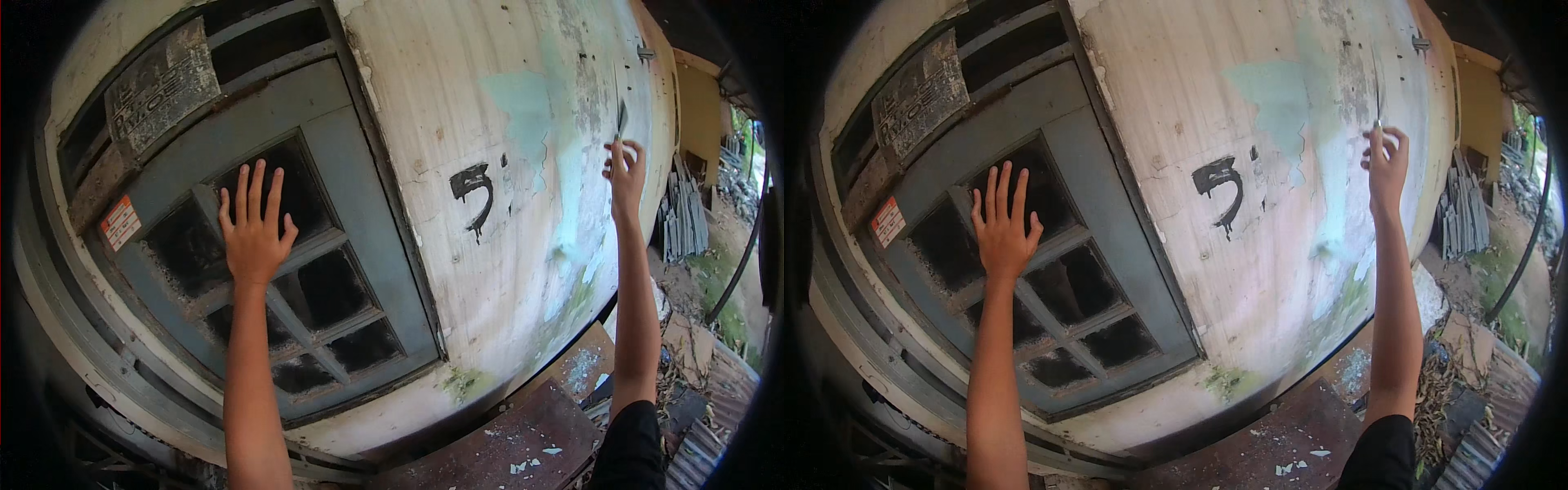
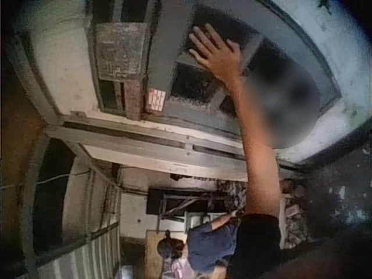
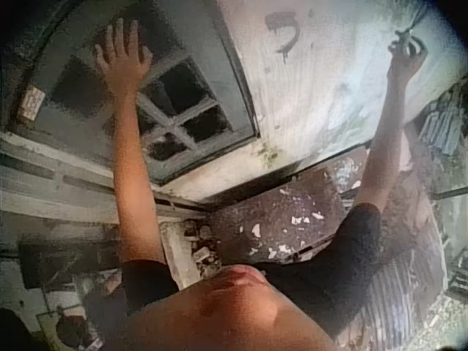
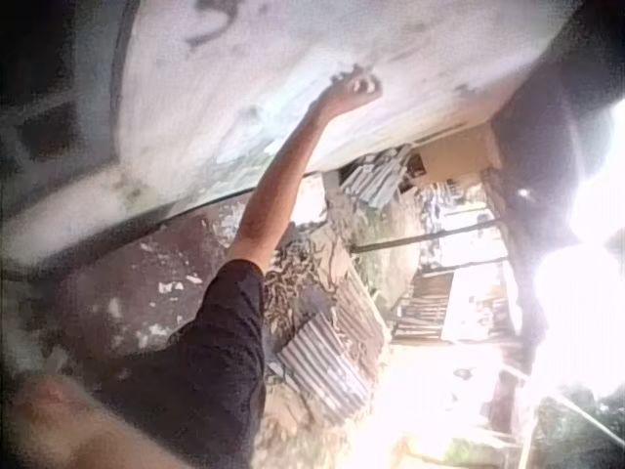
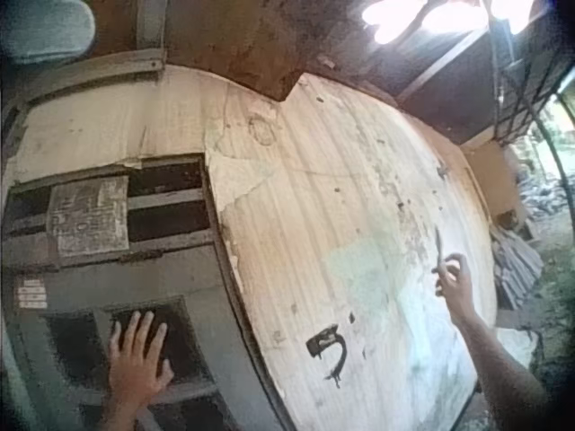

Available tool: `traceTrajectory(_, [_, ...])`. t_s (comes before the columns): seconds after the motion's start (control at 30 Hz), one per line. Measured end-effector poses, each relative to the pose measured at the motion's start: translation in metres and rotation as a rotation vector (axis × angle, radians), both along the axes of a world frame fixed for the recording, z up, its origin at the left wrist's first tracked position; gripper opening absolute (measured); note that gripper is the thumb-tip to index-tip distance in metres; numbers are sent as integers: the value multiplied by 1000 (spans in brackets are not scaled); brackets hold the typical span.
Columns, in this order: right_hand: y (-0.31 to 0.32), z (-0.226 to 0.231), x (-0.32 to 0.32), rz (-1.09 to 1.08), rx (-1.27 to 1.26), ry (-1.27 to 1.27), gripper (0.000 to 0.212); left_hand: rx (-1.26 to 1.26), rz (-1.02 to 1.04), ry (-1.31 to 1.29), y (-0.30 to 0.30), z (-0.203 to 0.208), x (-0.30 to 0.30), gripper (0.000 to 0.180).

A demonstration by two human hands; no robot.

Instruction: The person scrapes peeling paint and debris from a wall and a window frame with a putty knife.

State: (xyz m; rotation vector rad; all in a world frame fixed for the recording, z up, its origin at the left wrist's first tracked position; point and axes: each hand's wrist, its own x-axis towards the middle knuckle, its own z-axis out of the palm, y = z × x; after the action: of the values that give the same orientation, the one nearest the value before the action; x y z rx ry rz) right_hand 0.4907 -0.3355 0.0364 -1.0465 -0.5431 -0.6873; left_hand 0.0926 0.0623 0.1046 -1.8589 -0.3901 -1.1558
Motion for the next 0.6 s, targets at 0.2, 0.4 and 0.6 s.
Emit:
traceTrajectory(0.2, [-31, -123, 24, -449, -448, -79, 35, 3, 1, -7, 1, 0, -1, 68])
traceTrajectory(0.4, [-84, -170, 13, -598, -873, 111, 31, 14, 11, -7, 4, -1, 0, 70])
traceTrajectory(0.6, [-62, -87, 4, -319, -502, 48, 24, 33, -7, -16, 3, -2, 1, 70])
